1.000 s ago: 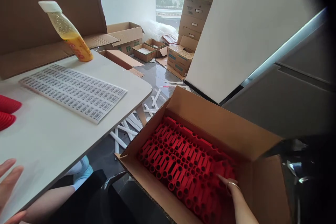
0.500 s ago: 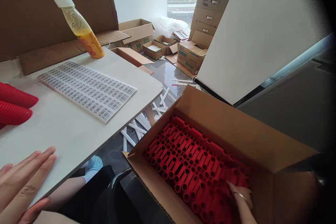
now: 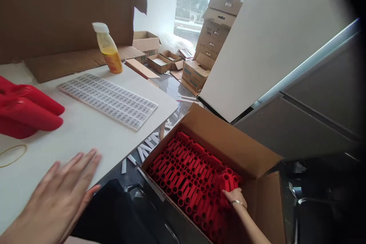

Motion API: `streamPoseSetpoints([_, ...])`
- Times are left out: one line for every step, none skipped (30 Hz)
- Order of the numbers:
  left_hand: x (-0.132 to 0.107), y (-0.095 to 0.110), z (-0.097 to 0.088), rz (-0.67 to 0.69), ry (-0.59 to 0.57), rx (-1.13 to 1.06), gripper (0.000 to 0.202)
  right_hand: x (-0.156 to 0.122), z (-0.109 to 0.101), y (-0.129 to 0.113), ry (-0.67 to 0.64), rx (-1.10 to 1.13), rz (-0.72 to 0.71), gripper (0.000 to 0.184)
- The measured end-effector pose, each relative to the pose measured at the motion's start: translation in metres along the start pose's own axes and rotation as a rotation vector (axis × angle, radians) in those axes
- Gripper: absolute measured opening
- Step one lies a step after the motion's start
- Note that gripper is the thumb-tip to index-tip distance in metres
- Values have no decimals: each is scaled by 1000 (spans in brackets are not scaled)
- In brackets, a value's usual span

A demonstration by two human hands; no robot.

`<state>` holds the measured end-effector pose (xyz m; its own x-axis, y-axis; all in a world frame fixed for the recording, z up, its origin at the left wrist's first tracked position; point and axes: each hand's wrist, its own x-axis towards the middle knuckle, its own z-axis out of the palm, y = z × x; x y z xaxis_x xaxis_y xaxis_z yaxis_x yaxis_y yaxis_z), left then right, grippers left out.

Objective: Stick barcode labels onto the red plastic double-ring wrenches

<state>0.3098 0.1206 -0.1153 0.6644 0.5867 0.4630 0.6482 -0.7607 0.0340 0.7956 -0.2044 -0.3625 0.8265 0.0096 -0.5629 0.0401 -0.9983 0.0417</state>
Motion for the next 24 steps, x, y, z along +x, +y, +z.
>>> streamPoseSetpoints([2, 5, -1, -25, -22, 7, 64, -10, -6, -7, -6, -16, -39, 41])
streamPoseSetpoints([5, 9, -3, -20, -43, 21, 66, -20, -12, -14, -13, -33, -78, 41])
streamPoseSetpoints([7, 13, -5, -5, -61, 55, 68, -30, -19, -22, -18, -47, -118, 40])
streamPoseSetpoints([10, 16, -7, 64, -43, 99, 69, -40, -27, -31, -22, -60, -157, 40])
streamPoseSetpoints([12, 18, -8, 107, -24, 133, 68, -51, -36, -40, -27, -71, -196, 39])
streamPoseSetpoints([14, 20, -10, 140, -8, 158, 63, -62, -45, -50, -27, -79, -235, 39])
streamPoseSetpoints([16, 21, -10, 161, 9, 175, 58, -73, -56, -61, -25, -87, -270, 38])
streamPoseSetpoints([17, 23, -11, 165, 23, 183, 53, -85, -68, -72, -19, -92, -307, 37])
streamPoseSetpoints([18, 24, -11, 164, 31, 186, 50, -97, -81, -83, -8, -92, -350, 37])
streamPoseSetpoints([19, 26, -12, 158, 37, 183, 49, -110, -96, -94, 6, -89, -399, 36])
streamPoseSetpoints([20, 28, -14, 155, 38, 176, 49, -124, -112, -104, 23, -84, -451, 37])
streamPoseSetpoints([21, 30, -17, 147, 37, 161, 51, -138, -129, -113, 42, -79, -501, 40])
streamPoseSetpoints([23, 32, -21, 141, 32, 139, 52, -154, -147, -122, 59, -71, -555, 45])
streamPoseSetpoints([24, 34, -26, 140, 27, 109, 54, -170, -165, -129, 75, -62, -605, 49])
streamPoseSetpoints([23, 36, -32, 144, 33, 68, 53, -188, -184, -135, 89, -53, -655, 51])
streamPoseSetpoints([22, 38, -38, 160, 48, 16, 50, -206, -202, -140, 99, -46, -704, 53])
streamPoseSetpoints([18, 41, -43, 181, 78, -47, 45, -226, -220, -145, 106, -40, -751, 54])
streamPoseSetpoints([12, 44, -45, 206, 118, -122, 39, -246, -237, -148, 108, -34, -793, 54])
streamPoseSetpoints([3, 47, -46, 225, 139, -207, 35, -267, -253, -152, 107, -28, -833, 53])
streamPoseSetpoints([-8, 51, -43, 228, 147, -298, 35, -288, -268, -156, 94, -21, -880, 54])
streamPoseSetpoints([-21, 56, -38, 232, 126, -381, 36, -310, -281, -161, 54, -5, -941, 55])
streamPoseSetpoints([-35, 60, -32, 263, 68, -463, 33, -331, -291, -168, 6, 4, -1009, 53])
streamPoseSetpoints([-49, 64, -25, 301, 4, -552, 27, -351, -299, -176, -32, -3, -1086, 49])
streamPoseSetpoints([-63, 66, -19, 278, -81, -642, 19, -370, -303, -186, -51, -11, -1127, 47])
